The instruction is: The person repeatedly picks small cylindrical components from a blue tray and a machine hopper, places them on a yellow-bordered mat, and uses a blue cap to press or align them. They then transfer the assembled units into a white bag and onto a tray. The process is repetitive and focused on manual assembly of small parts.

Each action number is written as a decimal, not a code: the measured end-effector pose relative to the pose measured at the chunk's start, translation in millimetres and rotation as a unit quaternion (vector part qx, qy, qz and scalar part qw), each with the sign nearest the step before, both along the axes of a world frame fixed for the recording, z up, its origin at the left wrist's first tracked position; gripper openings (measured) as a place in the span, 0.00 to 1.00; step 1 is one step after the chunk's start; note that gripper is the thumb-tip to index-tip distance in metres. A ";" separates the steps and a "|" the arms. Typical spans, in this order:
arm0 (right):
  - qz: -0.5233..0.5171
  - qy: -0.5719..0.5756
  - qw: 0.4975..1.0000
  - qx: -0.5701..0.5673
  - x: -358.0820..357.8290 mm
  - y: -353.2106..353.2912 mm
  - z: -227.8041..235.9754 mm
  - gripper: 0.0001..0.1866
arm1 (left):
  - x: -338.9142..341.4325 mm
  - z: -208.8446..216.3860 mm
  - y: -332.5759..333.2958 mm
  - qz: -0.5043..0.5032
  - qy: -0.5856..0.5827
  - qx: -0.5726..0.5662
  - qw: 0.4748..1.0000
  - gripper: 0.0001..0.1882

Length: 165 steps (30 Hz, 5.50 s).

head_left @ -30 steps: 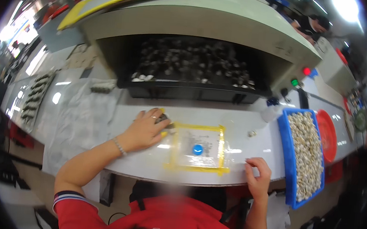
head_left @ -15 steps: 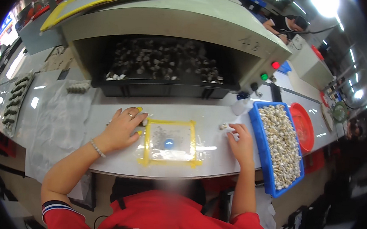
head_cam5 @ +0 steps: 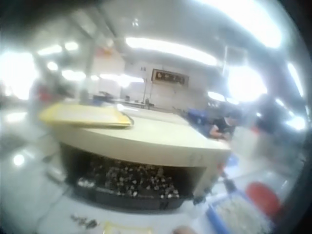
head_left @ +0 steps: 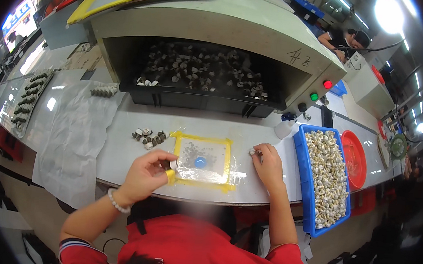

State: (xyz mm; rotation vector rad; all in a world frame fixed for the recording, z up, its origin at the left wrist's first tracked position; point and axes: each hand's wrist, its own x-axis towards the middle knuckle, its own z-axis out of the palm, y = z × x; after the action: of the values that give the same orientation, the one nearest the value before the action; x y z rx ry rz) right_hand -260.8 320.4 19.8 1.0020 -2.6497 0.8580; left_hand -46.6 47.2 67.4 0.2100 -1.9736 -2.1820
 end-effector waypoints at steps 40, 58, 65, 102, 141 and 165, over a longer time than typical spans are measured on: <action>0.257 0.003 0.960 0.113 52.6 -100.1 39.4 0.14 | -6.3 -68.4 25.3 0.038 -0.010 0.341 0.939 0.15; 0.174 -0.174 0.969 0.033 60.6 -94.5 40.9 0.16 | -9.6 -62.9 23.9 0.020 -0.037 0.310 0.950 0.11; 0.193 -0.133 0.970 0.058 59.7 -96.8 43.8 0.16 | -9.3 -60.5 23.9 0.025 -0.041 0.309 0.950 0.11; -0.278 -0.036 0.956 0.081 -6.7 151.4 91.2 0.28 | 60.2 -74.9 -63.6 0.319 -0.052 -0.464 0.825 0.16; -0.283 0.091 0.948 0.117 -102.7 190.5 50.0 0.16 | -58.8 -40.8 -31.4 0.090 -0.072 -0.649 0.752 0.23; 0.040 -0.026 0.998 0.047 -36.6 -0.9 23.7 0.09 | -60.1 -49.7 -36.9 0.120 0.021 -0.583 0.803 0.21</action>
State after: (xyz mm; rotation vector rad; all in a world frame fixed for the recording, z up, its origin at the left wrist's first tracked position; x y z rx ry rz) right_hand -297.5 319.5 43.4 1.1314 -2.7333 0.7926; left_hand -106.8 10.3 17.7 0.1818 -2.6372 -0.5346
